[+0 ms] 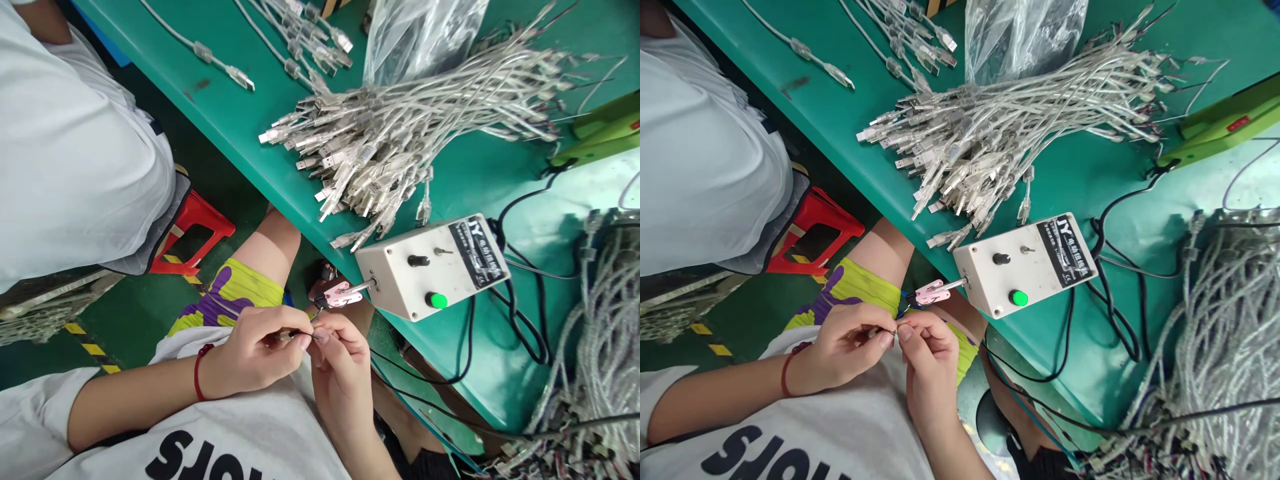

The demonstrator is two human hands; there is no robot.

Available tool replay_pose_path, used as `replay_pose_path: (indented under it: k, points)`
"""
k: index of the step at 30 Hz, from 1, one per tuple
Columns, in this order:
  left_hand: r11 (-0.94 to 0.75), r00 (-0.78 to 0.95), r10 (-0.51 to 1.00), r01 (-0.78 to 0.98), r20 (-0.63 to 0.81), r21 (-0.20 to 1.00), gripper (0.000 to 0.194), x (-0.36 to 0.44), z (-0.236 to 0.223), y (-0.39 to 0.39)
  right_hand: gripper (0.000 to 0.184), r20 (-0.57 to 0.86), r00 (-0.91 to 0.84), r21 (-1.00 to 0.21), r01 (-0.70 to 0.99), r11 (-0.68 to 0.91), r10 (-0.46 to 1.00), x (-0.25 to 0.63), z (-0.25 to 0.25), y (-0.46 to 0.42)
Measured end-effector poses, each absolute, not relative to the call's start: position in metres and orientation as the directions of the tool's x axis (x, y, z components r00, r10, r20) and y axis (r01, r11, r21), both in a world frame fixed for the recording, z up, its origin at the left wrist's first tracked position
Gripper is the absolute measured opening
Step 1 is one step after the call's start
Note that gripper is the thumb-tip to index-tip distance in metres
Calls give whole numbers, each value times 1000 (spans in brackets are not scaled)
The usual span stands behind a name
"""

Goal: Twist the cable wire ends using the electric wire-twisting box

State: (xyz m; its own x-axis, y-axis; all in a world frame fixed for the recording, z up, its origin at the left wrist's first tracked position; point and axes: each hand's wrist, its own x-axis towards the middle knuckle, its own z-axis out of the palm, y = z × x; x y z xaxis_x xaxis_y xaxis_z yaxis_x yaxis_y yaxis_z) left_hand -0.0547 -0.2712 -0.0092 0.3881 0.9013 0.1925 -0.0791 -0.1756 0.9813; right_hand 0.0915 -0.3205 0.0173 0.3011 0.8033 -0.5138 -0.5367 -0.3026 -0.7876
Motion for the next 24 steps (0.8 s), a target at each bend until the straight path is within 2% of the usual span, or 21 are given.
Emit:
replay_pose_path:
  k: [11, 13, 15, 18, 24]
  points:
    - [-114, 525, 830, -164, 185, 980, 15, -59, -6, -264, 25, -521, 284, -803, -482, -350, 805, 93, 12, -322]
    - [-134, 496, 845, -162, 198, 978, 14, -59, -6, -264, 25, -457, 295, -866, -364, -344, 839, 94, 13, -324]
    - [-159, 457, 864, -151, 212, 976, 12, -60, -6, -265, 20, -334, 331, -942, -156, -298, 882, 94, 17, -329]
    - [-190, 412, 886, -100, 214, 977, 10, -62, -5, -266, 10, -184, 377, -973, 61, -222, 908, 91, 25, -336]
    - [-248, 402, 882, -50, 247, 967, 9, -62, -8, -265, 2, -154, 407, -983, 28, -181, 900, 89, 29, -336]
